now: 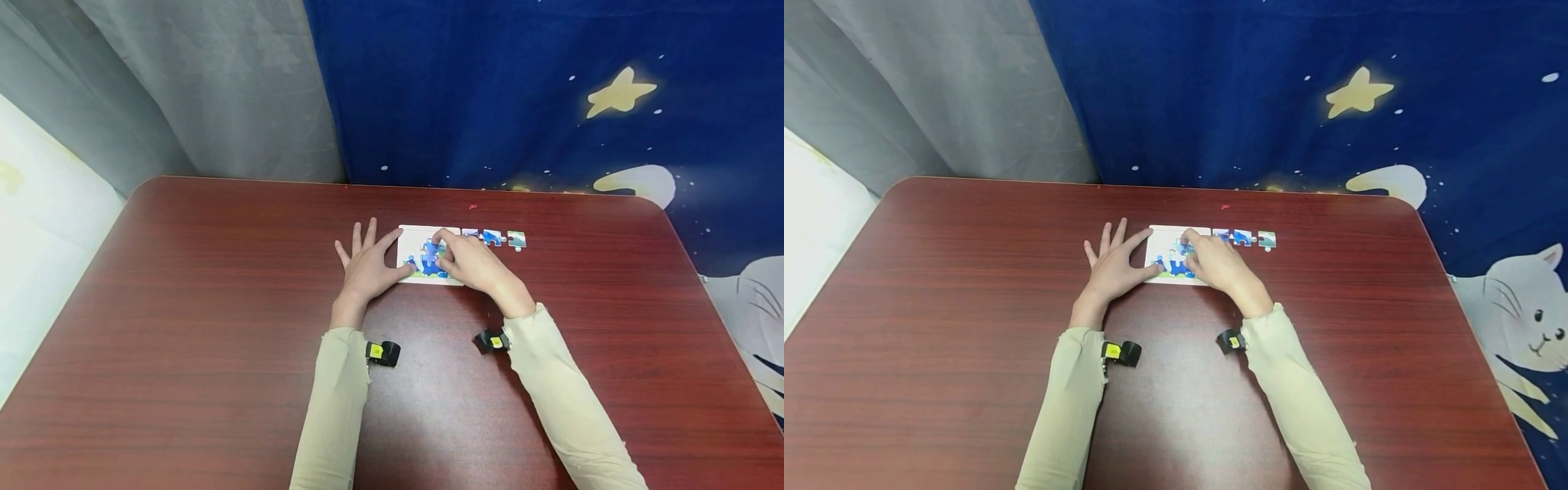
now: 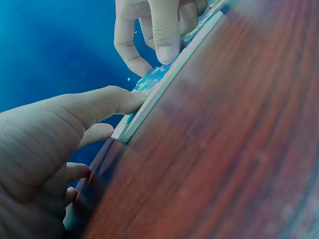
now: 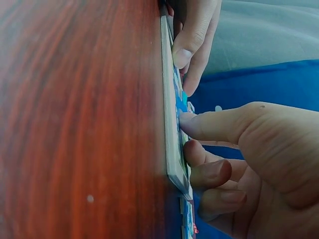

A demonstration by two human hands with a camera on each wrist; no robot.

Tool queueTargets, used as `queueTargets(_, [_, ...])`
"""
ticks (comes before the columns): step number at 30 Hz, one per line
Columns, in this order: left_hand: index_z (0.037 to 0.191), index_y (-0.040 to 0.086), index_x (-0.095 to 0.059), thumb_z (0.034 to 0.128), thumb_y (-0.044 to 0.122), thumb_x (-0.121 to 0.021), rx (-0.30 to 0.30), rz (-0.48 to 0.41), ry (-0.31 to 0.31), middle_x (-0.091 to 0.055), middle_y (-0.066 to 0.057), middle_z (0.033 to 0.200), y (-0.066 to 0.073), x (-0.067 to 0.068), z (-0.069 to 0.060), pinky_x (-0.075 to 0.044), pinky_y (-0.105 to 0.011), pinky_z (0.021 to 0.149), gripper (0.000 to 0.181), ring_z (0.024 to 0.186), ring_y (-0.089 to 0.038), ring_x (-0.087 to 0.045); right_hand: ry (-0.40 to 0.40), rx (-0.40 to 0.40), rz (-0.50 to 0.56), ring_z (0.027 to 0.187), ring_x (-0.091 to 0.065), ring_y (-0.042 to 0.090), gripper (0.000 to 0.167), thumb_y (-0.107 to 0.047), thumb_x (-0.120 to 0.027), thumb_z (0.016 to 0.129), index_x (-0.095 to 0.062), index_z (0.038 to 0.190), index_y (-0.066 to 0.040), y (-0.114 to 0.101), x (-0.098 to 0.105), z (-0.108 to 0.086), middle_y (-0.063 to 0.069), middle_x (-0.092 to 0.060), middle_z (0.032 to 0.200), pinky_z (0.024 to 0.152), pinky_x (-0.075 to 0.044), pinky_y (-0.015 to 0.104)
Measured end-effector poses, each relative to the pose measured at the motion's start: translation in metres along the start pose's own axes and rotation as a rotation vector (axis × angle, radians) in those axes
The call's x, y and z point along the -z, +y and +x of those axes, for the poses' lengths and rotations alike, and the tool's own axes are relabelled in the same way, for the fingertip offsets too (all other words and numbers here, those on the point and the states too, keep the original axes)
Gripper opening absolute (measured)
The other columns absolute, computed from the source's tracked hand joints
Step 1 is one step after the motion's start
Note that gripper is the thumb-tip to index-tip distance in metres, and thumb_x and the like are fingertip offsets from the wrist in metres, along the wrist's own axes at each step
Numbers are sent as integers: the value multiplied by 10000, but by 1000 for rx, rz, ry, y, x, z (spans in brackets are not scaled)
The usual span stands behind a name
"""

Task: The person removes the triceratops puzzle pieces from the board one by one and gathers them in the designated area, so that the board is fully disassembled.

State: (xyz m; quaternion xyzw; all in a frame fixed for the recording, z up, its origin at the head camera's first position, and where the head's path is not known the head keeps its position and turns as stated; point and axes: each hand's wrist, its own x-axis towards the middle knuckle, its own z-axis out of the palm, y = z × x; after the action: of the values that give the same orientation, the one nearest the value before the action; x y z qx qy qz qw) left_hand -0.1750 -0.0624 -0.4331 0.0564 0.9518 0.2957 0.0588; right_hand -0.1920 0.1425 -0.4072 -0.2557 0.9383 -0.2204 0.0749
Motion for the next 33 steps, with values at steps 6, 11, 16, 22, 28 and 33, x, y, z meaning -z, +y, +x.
queueTargets(6, [1420,303,-400,761,534,-670,2,7,3,-76,-88,1550,0,-1,1,149,-610,1003,749,1399,-293,94,48,32,-12,643,-497,181,311,-111,-658,859,-520,1134,-71,-1,0,0,35,-538,779,615,-422,339])
queueTargets(11, [1419,303,-401,758,535,-673,1,5,2,-75,-91,1550,0,-1,1,151,-608,1003,751,1398,-295,96,71,20,-13,754,-523,204,313,-110,-686,834,-534,1104,-66,-3,0,0,62,-546,862,664,-447,365])
queueTargets(16, [1419,304,-400,760,530,-673,1,4,-3,-70,-89,1550,0,0,1,157,-604,1002,748,1397,-294,99,78,4,-18,749,-526,204,313,-129,-703,823,-555,1087,-50,-4,1,0,60,-570,880,680,-454,354])
queueTargets(22, [1419,306,-399,761,528,-672,-3,-4,0,-69,-88,1551,0,0,1,163,-602,1001,746,1397,-294,101,102,-8,-35,693,-531,176,309,-165,-718,808,-591,1067,-55,-4,5,0,30,-600,844,648,-455,323])
queueTargets(28, [1421,309,-395,760,528,-671,-6,-14,-1,-62,-85,1552,1,0,0,172,-599,998,749,1396,-287,113,177,2,-9,652,-513,177,292,-164,-706,793,-606,1041,-46,0,22,-6,33,-616,828,625,-426,323])
queueTargets(33, [1427,320,-381,766,527,-666,-10,-22,-3,-49,-76,1553,0,0,-2,178,-596,996,749,1395,-282,121,227,-18,38,666,-495,190,294,-132,-687,790,-595,1044,-18,11,47,-17,77,-617,849,625,-400,328])
